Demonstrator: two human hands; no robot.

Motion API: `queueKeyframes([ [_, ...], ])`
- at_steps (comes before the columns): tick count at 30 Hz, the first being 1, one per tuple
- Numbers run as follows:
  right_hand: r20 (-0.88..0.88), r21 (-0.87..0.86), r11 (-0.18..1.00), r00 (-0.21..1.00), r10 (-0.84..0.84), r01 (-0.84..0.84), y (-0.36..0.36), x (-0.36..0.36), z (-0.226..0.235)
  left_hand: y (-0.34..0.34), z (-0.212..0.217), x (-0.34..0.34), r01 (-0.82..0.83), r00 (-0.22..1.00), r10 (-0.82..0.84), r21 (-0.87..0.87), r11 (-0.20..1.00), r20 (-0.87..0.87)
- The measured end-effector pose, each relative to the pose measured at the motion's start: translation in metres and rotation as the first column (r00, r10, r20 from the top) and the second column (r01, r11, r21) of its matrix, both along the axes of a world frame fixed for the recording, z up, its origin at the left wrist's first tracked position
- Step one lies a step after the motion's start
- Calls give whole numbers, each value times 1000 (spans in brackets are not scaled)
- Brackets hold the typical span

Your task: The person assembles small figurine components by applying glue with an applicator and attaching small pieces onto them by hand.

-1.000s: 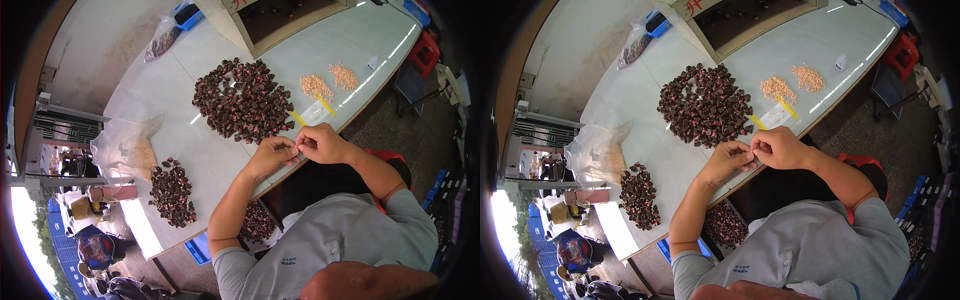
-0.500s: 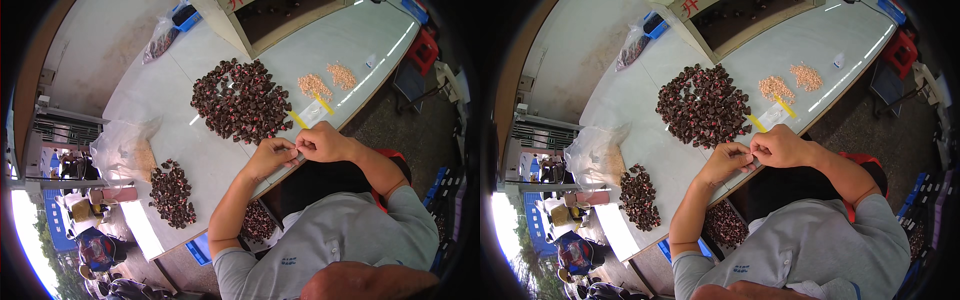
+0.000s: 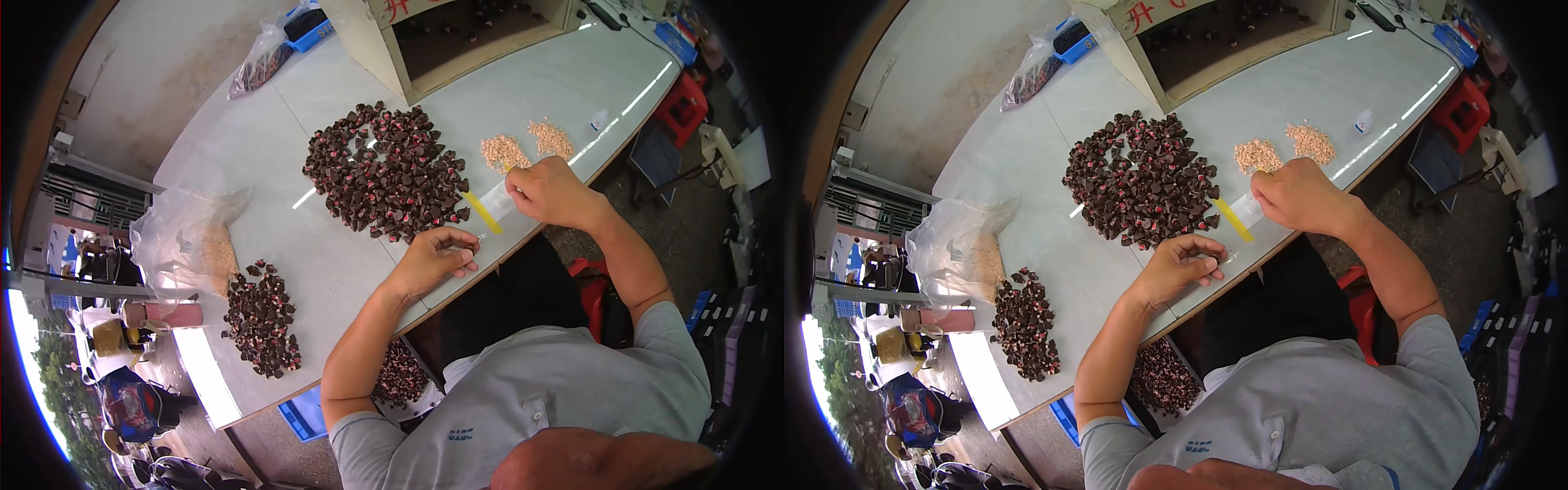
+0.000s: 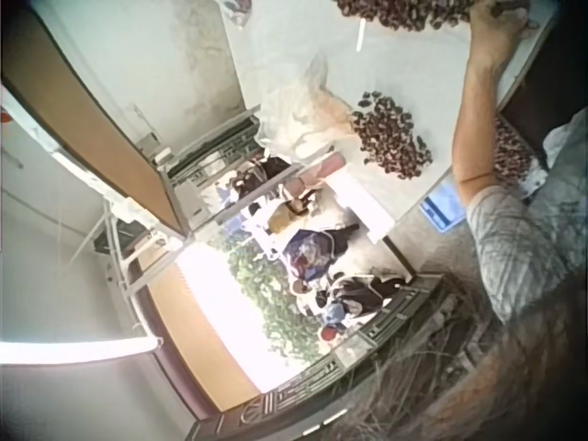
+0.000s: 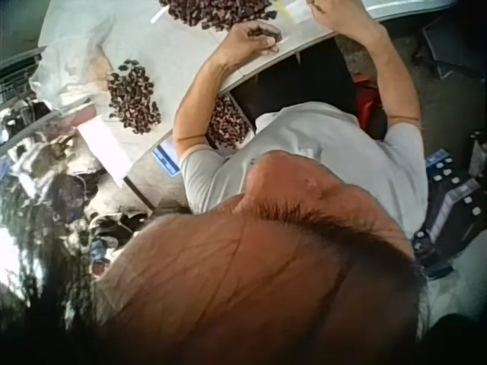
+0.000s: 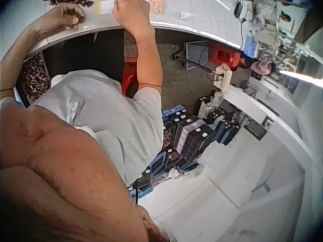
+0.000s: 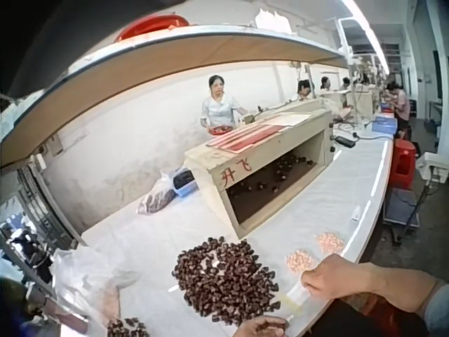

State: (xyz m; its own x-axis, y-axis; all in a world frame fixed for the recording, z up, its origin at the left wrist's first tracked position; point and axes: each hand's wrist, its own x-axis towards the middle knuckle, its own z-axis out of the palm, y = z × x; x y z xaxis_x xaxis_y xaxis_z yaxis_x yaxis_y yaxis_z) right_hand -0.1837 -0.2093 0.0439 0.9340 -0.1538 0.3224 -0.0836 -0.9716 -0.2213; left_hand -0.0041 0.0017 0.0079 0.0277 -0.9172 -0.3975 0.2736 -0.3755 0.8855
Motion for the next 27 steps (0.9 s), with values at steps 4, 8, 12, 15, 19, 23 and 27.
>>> queueKeyframes([
  [4, -86, -97, 995, 996, -20, 11, -2, 5, 0, 0, -4, 1, -4, 1000, 4, -5, 1000, 2],
  [8, -178, -162, 987, 983, -45, 16, -2, 7, 0, 1, -6, 1, -7, 1000, 7, -6, 1000, -21],
  [12, -156, -154, 988, 986, -58, 34, 0, 8, 0, 1, -6, 2, -29, 999, 29, -9, 1000, -42],
  [15, 24, -36, 999, 1000, -2, 3, 4, 6, 1, 0, -7, 2, -37, 998, 37, -5, 999, -57],
  [19, 110, 304, 952, 994, 8, -41, 29, 2, 4, 0, -6, 1, -61, 995, 59, -26, 998, -84],
  [23, 119, 578, 807, 991, 59, -118, 56, 5, -10, 0, -7, 2, -53, 997, 52, -21, 998, -53],
  [27, 196, 563, 804, 976, 94, -191, 61, 7, -22, 0, -8, 1, -72, 995, 71, -19, 997, -76],
])
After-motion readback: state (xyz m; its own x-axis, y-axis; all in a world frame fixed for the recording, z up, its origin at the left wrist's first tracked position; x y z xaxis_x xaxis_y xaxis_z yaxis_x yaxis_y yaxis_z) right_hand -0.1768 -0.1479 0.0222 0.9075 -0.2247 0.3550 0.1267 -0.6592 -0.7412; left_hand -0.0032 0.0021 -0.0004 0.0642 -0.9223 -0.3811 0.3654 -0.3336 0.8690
